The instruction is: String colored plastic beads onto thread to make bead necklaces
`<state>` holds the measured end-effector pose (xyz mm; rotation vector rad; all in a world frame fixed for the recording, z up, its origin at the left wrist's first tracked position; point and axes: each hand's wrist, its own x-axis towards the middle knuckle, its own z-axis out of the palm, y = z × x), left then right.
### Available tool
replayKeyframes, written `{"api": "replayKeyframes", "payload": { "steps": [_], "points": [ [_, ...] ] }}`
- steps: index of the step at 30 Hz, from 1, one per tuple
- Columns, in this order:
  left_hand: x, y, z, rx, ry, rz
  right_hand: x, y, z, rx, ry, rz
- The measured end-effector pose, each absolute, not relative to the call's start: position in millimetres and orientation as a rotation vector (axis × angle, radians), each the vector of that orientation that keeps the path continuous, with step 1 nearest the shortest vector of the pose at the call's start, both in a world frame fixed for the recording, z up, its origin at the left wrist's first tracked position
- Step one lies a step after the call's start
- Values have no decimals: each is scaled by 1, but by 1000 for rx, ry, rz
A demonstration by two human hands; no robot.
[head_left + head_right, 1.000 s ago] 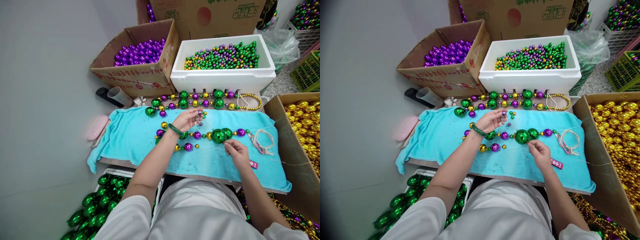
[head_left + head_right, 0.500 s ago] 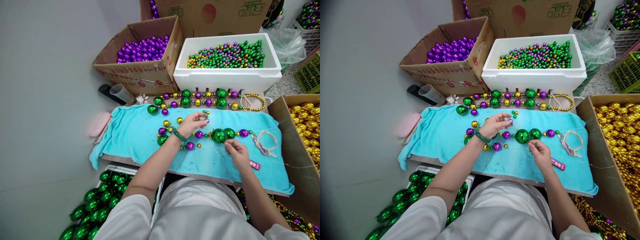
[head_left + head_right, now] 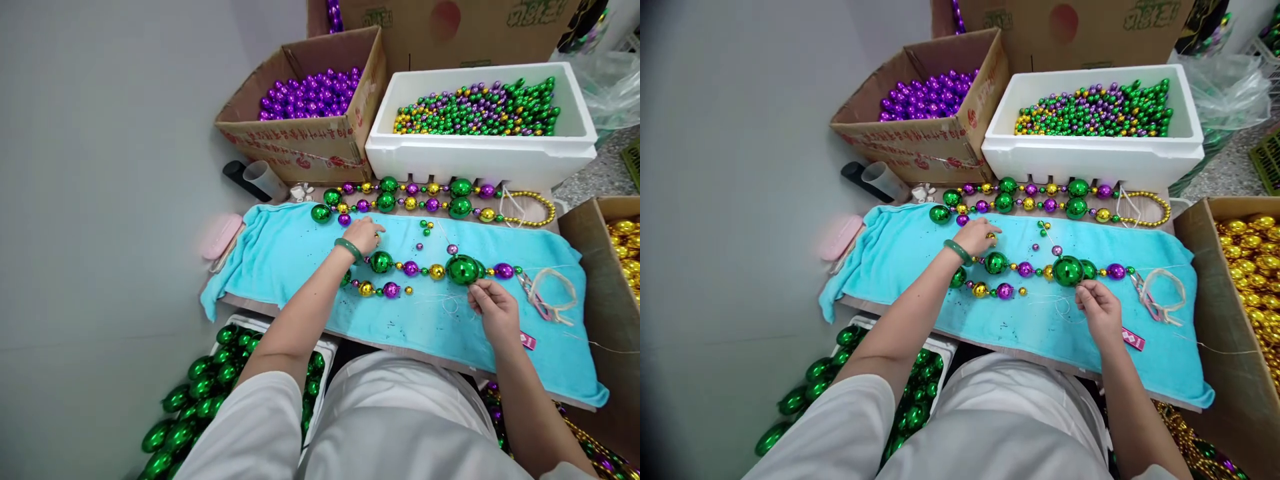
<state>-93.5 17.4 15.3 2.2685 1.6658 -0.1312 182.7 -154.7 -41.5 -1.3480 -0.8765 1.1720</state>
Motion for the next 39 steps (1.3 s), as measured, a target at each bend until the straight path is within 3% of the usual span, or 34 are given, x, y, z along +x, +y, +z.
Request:
{"api": "replayKeyframes", "payload": {
  "steps": [2,4,8,10,13,19,39],
  "points": [
    [-103,25,6,2223,1563,-284,182,-154,-41,-1345,-886,1181],
    [-106,26,1,2146,1543,-172,180,-154,-41,-1346,-896,1190],
    [-95,16,7,1552,1452,673,173,-154,-39,-1338,-951,1190],
    [-84,6,16,1069,1205,892,169,-155,-37,-1331,-992,1201],
    [-67,-10,28,620,913,922,163,-156,-34,-1332,-1029,1209],
    [-50,-26,38,335,795,971,158,-156,-33,-1335,-1056,1213],
    [-48,-29,36,280,747,998,158,-157,-35,-1341,-1065,1232]
  ]
}}
